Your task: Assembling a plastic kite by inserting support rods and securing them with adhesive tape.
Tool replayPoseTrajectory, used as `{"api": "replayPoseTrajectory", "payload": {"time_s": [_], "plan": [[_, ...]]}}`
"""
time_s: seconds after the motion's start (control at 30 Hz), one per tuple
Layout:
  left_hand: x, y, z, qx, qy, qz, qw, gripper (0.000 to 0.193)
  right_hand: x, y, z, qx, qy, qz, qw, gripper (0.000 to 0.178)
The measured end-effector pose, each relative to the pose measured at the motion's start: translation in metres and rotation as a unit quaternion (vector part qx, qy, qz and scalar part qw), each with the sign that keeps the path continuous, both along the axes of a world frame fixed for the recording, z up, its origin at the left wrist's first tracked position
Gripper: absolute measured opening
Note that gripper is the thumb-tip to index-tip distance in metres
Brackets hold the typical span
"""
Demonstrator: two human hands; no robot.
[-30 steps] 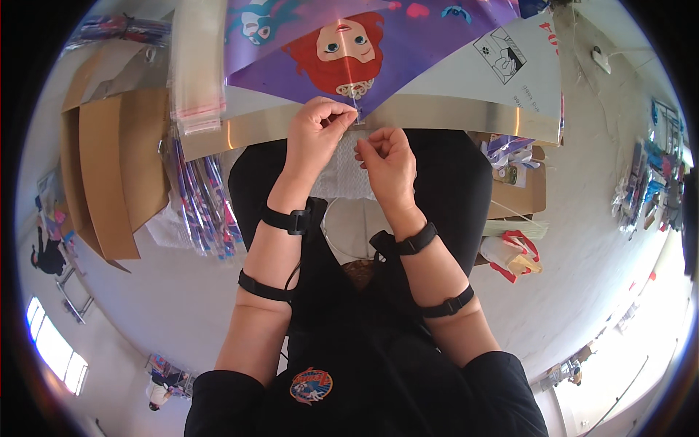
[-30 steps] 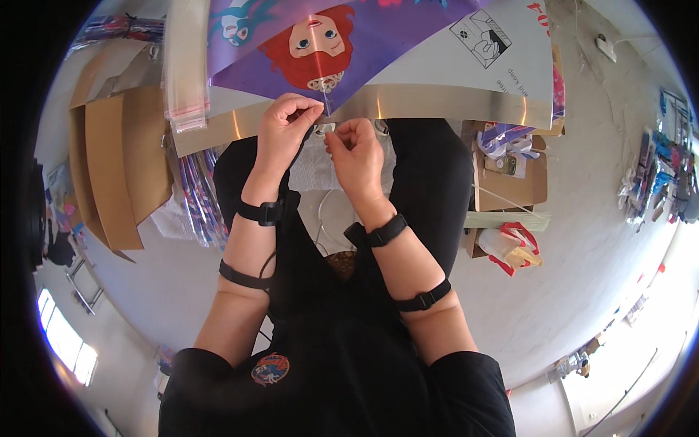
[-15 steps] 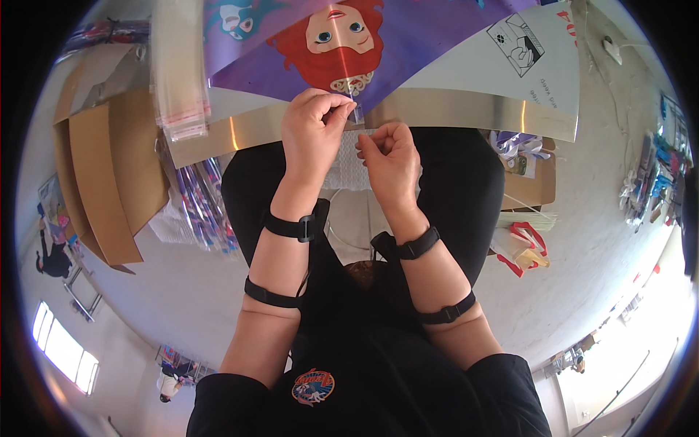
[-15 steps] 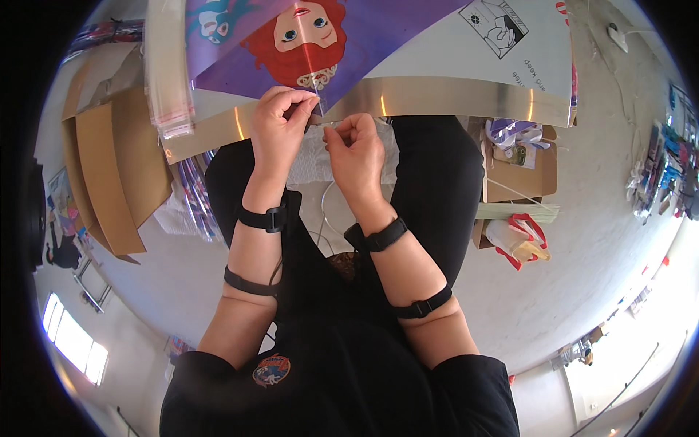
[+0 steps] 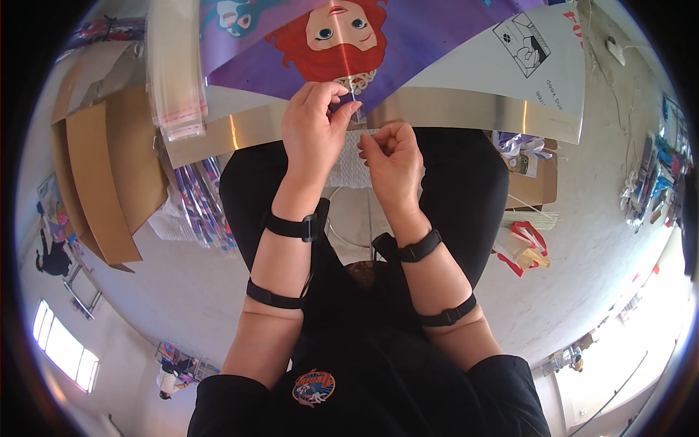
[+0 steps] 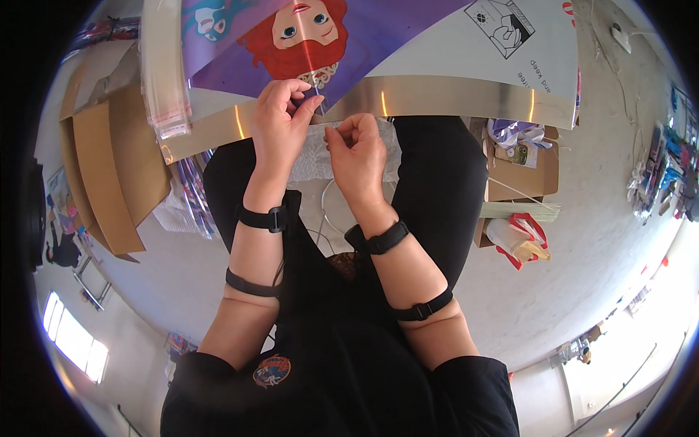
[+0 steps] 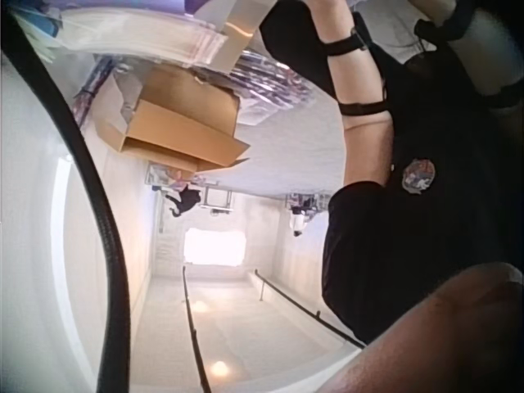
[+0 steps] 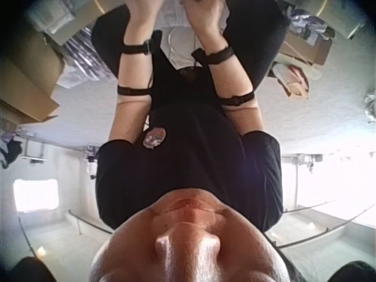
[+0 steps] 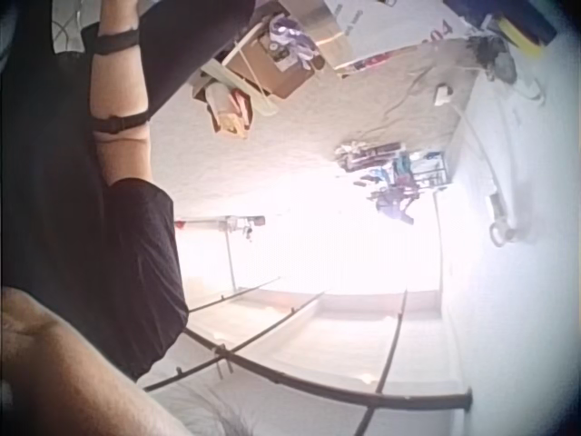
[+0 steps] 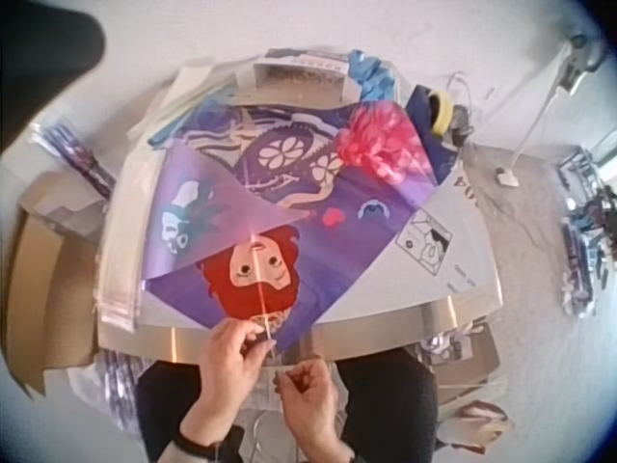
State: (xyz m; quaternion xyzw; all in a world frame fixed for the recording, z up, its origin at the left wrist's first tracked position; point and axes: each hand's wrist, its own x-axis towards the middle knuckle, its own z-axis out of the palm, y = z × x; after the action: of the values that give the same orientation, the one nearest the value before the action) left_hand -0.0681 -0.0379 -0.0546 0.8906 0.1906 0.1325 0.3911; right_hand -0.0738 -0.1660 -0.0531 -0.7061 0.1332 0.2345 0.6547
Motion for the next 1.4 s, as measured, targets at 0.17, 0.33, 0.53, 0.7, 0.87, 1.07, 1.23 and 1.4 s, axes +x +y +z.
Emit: {"api": "replayPoseTrajectory", "payload": {"time_s": [0.17, 0.33, 0.53, 0.7, 0.87, 1.07, 1.23, 1.4], "plan": [[0.001, 0.001, -0.008, 0.020, -0.027, -0.002, 0.999, 0.022, -0.001, 0.001, -0.002, -0.002, -0.007, -0.001, 1.000, 0.019], [0.002, 0.000, -0.002, 0.069, -0.020, -0.023, 0.997, 0.033, -0.002, 0.000, -0.008, 0.016, -0.004, -0.010, 1.000, 0.019], [0.003, 0.000, -0.002, 0.108, -0.018, -0.038, 0.993, 0.048, -0.001, 0.000, -0.007, 0.000, -0.013, 0.001, 1.000, 0.018], [-0.001, 0.006, 0.002, 0.114, -0.035, -0.088, 0.989, 0.055, -0.003, -0.002, -0.014, 0.014, -0.015, -0.003, 1.000, 0.018], [-0.001, 0.005, 0.002, 0.084, -0.037, -0.084, 0.992, 0.054, -0.004, -0.002, -0.020, 0.025, -0.020, -0.008, 0.999, 0.018], [0.003, 0.002, 0.000, 0.059, -0.007, -0.040, 0.997, 0.038, -0.003, -0.006, -0.025, 0.016, -0.046, 0.012, 0.999, 0.019], [0.005, 0.011, -0.002, 0.050, -0.024, -0.022, 0.998, 0.020, 0.003, 0.000, -0.026, 0.041, -0.019, 0.033, 0.998, 0.018], [-0.010, -0.012, 0.014, 0.094, -0.094, -0.147, 0.980, 0.053, 0.020, -0.018, -0.025, 0.063, -0.021, 0.018, 0.998, 0.016]]}}
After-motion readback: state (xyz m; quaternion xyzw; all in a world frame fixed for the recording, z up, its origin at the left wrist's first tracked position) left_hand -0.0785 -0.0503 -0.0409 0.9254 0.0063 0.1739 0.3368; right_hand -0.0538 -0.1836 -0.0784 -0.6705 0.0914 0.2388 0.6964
